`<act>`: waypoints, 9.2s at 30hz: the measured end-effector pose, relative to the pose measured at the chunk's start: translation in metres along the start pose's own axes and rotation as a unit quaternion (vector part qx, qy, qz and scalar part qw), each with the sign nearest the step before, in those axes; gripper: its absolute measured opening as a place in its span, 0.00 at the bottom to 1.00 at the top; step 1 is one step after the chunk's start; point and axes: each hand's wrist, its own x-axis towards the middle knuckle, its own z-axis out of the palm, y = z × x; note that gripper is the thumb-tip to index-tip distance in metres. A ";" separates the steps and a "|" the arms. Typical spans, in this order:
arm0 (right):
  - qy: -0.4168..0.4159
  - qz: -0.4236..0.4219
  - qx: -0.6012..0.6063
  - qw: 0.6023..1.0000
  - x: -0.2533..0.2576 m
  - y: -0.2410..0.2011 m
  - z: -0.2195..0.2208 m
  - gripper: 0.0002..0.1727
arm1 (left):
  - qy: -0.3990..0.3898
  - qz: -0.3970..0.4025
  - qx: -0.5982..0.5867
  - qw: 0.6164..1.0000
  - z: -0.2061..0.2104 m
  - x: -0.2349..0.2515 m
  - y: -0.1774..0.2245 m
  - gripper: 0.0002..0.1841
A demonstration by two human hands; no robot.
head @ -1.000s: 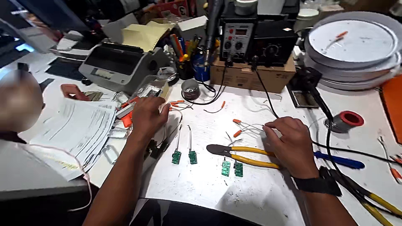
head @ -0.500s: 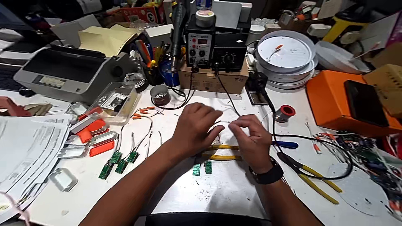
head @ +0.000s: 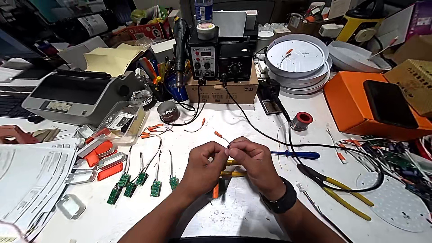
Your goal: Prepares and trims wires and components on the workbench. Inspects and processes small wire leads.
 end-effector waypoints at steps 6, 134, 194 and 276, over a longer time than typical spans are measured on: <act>0.002 0.027 0.007 1.000 0.000 0.003 -0.003 0.07 | -0.034 0.023 0.092 0.995 0.001 -0.005 -0.007 0.11; -0.092 -0.099 -0.234 0.963 -0.012 0.004 -0.004 0.11 | -0.088 -0.045 -0.097 0.990 -0.041 0.001 -0.016 0.08; 0.012 -0.270 -0.466 0.842 -0.022 0.023 0.017 0.12 | 0.112 0.023 -0.019 0.993 -0.012 -0.002 -0.026 0.09; 0.052 -0.139 -0.230 0.962 -0.013 -0.002 -0.005 0.10 | -0.131 -0.093 -0.038 0.986 -0.013 -0.008 -0.018 0.09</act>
